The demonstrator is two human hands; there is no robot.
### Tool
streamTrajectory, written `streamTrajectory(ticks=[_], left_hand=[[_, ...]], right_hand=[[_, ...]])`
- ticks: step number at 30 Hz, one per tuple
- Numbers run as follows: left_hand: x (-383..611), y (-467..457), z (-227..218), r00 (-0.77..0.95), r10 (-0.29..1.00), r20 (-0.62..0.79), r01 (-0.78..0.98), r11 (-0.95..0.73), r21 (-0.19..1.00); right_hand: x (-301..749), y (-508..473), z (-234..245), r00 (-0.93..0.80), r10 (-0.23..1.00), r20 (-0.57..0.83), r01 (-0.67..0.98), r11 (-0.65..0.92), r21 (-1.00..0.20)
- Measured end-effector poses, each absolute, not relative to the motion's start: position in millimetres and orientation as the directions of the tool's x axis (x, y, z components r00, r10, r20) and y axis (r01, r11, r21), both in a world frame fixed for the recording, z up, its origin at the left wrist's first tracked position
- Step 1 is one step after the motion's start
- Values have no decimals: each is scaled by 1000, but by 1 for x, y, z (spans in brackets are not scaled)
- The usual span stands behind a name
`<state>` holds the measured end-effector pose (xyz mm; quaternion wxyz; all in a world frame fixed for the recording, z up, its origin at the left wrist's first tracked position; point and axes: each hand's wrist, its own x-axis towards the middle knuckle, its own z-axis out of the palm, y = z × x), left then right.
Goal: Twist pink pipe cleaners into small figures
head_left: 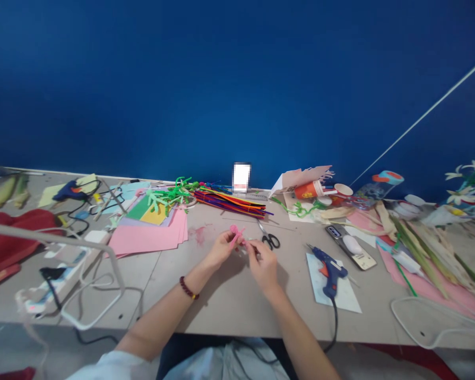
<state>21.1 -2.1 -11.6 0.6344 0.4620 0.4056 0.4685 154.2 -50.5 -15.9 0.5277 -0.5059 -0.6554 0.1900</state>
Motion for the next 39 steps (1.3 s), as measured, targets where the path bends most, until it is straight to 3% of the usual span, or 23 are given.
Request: streamTrajectory(ticks=[3,5,7,9,12,15,17,19,21,23,26,29,33,39], left_hand=[[18,-2,-9,269,963,-30,-211,90,973],[17,-2,-8,300,954,-10,-234,84,969],[15,-2,-9,323,946,-7,-259,96,961],[15,-2,-9,335,942,-18,-281,118,952],[17,-2,-10,336,941,-43,-299,150,942],[19,-1,-12,310,948,-76,-304,174,937],[19,1,-14,300,948,-107,-278,194,941],[18,4,-15,308,942,-135,-216,207,954],[14,7,-15,287,949,-132,-152,181,972],[10,8,-12,208,975,-83,-125,110,986],[9,5,-6,172,985,-15,-122,36,992],[16,-2,-3,281,959,-18,-125,55,991],[29,-9,-6,220,975,-42,-227,93,970],[32,-11,-13,149,970,-194,-246,227,942]], right_hand=[[154,-47,-15,142,949,280,196,251,-948],[153,-44,-16,117,990,79,-63,87,-994],[153,-41,-16,28,993,-117,-303,-103,-948],[153,-40,-15,-95,964,-248,-441,-264,-858],[154,-39,-12,-266,914,-305,-494,-401,-772],[154,-38,-12,-229,939,-258,-487,-340,-804],[154,-37,-14,-64,979,-196,-435,-204,-877],[155,-37,-16,123,989,-82,-280,-45,-959],[159,-39,-17,271,957,101,-16,109,-994],[164,-41,-17,330,890,313,281,224,-933],[171,-43,-18,258,771,582,587,354,-729],[172,-43,-21,71,688,723,715,470,-517],[165,-43,-22,-82,655,751,765,524,-374],[160,-44,-23,-137,612,779,780,552,-296]])
